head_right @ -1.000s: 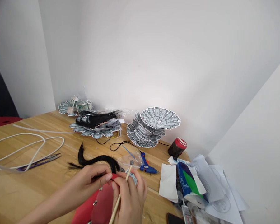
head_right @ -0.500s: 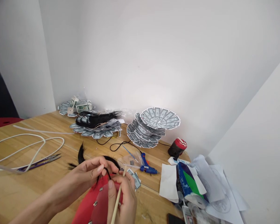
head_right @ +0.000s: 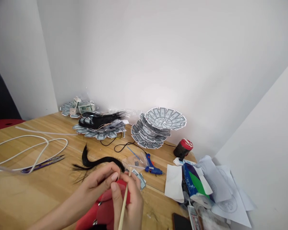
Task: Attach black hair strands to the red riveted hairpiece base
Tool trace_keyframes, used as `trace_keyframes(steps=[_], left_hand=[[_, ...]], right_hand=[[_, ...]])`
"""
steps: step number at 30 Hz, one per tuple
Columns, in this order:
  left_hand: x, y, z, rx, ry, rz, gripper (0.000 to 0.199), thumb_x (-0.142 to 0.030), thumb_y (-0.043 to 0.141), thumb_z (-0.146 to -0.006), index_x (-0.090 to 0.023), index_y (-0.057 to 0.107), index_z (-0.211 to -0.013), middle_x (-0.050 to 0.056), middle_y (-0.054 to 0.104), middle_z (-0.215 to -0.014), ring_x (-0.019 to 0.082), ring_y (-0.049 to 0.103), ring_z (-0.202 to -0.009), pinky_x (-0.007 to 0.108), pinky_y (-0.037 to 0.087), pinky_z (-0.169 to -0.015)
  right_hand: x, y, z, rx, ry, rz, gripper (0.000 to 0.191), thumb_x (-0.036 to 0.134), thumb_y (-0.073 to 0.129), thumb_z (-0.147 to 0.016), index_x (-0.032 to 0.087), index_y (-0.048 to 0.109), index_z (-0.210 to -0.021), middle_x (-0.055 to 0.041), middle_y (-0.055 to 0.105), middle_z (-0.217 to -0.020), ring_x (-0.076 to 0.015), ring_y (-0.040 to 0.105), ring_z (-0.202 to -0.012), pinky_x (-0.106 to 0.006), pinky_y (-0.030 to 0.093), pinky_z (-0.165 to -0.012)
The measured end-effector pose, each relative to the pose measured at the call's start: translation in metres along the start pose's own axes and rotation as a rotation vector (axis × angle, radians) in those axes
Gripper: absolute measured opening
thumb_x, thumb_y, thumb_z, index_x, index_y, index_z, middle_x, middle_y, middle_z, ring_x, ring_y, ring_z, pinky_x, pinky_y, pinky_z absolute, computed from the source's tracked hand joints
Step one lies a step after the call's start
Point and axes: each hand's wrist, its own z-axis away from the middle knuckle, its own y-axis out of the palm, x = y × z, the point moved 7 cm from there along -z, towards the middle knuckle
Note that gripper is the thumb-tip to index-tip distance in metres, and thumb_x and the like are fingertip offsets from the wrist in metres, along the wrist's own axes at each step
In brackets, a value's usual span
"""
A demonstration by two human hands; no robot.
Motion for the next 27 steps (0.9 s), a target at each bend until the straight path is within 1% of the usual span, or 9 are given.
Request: trace_keyframes(steps=[5,9,11,13,17,20,24,25,27], left_hand=[[-0.001,0.008,0.009,0.026,-0.013,-0.060,0.022,-0.046,0.041,-0.111,-0.029,0.054,-0.118,0.001,0.064,-0.113,0.020,0.060,-0.105,0.029,0.044,-0.092],[-0.011,0.013,0.012,0.098,0.005,-0.126,0.025,-0.043,0.034,-0.112,-0.030,0.053,-0.123,0.001,0.065,-0.124,0.020,0.062,-0.116,0.031,0.044,-0.101],[-0.018,0.014,0.013,0.131,0.039,-0.217,0.025,-0.039,0.037,-0.111,-0.027,0.059,-0.118,0.002,0.068,-0.117,0.020,0.064,-0.112,0.030,0.045,-0.099],[-0.025,0.015,0.013,0.140,0.074,-0.323,0.024,-0.033,0.043,-0.108,-0.023,0.064,-0.103,0.003,0.070,-0.102,0.021,0.065,-0.100,0.029,0.046,-0.092],[-0.036,0.009,0.018,0.108,0.148,-0.512,0.027,-0.028,0.045,-0.102,-0.022,0.063,-0.083,0.002,0.067,-0.086,0.020,0.062,-0.081,0.027,0.044,-0.076],[-0.041,-0.019,0.023,-0.003,0.164,-0.641,0.031,-0.030,0.045,-0.098,-0.022,0.057,-0.071,0.000,0.062,-0.072,0.017,0.057,-0.066,0.026,0.039,-0.064],[-0.045,-0.093,0.044,-0.344,0.112,-0.851,0.026,-0.037,0.048,-0.098,-0.023,0.060,-0.079,0.000,0.061,-0.074,0.020,0.055,-0.067,0.027,0.034,-0.063],[-0.041,-0.106,0.053,-0.376,0.086,-0.884,0.023,-0.037,0.052,-0.098,-0.023,0.063,-0.085,0.000,0.065,-0.083,0.021,0.059,-0.075,0.027,0.037,-0.069],[-0.026,-0.119,0.073,-0.360,0.044,-0.917,0.015,-0.034,0.058,-0.096,-0.025,0.068,-0.089,-0.001,0.071,-0.091,0.022,0.065,-0.082,0.026,0.041,-0.074]], right_hand=[[0.005,-0.006,-0.001,0.125,0.128,-0.042,0.032,0.058,0.073,-0.085,0.027,0.081,-0.088,-0.0084,0.081,-0.107,-0.0326,0.073,-0.107,-0.046,0.056,-0.100],[0.011,-0.013,-0.003,0.206,0.104,-0.008,0.028,0.052,0.070,-0.088,0.025,0.078,-0.085,-0.0101,0.080,-0.112,-0.0328,0.071,-0.114,-0.048,0.053,-0.103],[0.013,-0.018,-0.003,0.180,0.092,0.004,0.028,0.051,0.069,-0.088,0.025,0.077,-0.086,-0.0106,0.079,-0.120,-0.0330,0.067,-0.122,-0.048,0.052,-0.105],[0.016,-0.023,-0.002,0.155,0.080,0.023,0.027,0.050,0.067,-0.090,0.025,0.076,-0.087,-0.0108,0.078,-0.123,-0.0325,0.064,-0.127,-0.050,0.048,-0.109],[0.026,-0.026,0.001,0.179,0.026,0.093,0.025,0.048,0.066,-0.092,0.025,0.075,-0.086,-0.0108,0.079,-0.120,-0.0321,0.067,-0.122,-0.051,0.048,-0.109],[0.039,-0.032,-0.001,0.159,-0.025,0.178,0.026,0.048,0.064,-0.092,0.026,0.076,-0.085,-0.0085,0.082,-0.113,-0.0301,0.073,-0.113,-0.044,0.056,-0.100],[0.046,-0.057,-0.003,0.029,-0.062,0.354,0.029,0.048,0.059,-0.095,0.027,0.077,-0.087,-0.0053,0.085,-0.097,-0.0262,0.082,-0.087,-0.031,0.063,-0.072],[0.044,-0.060,0.001,0.056,-0.095,0.408,0.027,0.046,0.059,-0.096,0.028,0.078,-0.089,-0.0043,0.085,-0.094,-0.0253,0.082,-0.083,-0.030,0.063,-0.069],[0.033,-0.057,0.017,0.174,-0.229,0.498,0.018,0.036,0.060,-0.098,0.030,0.078,-0.097,-0.0024,0.085,-0.097,-0.0240,0.082,-0.085,-0.030,0.063,-0.076]])
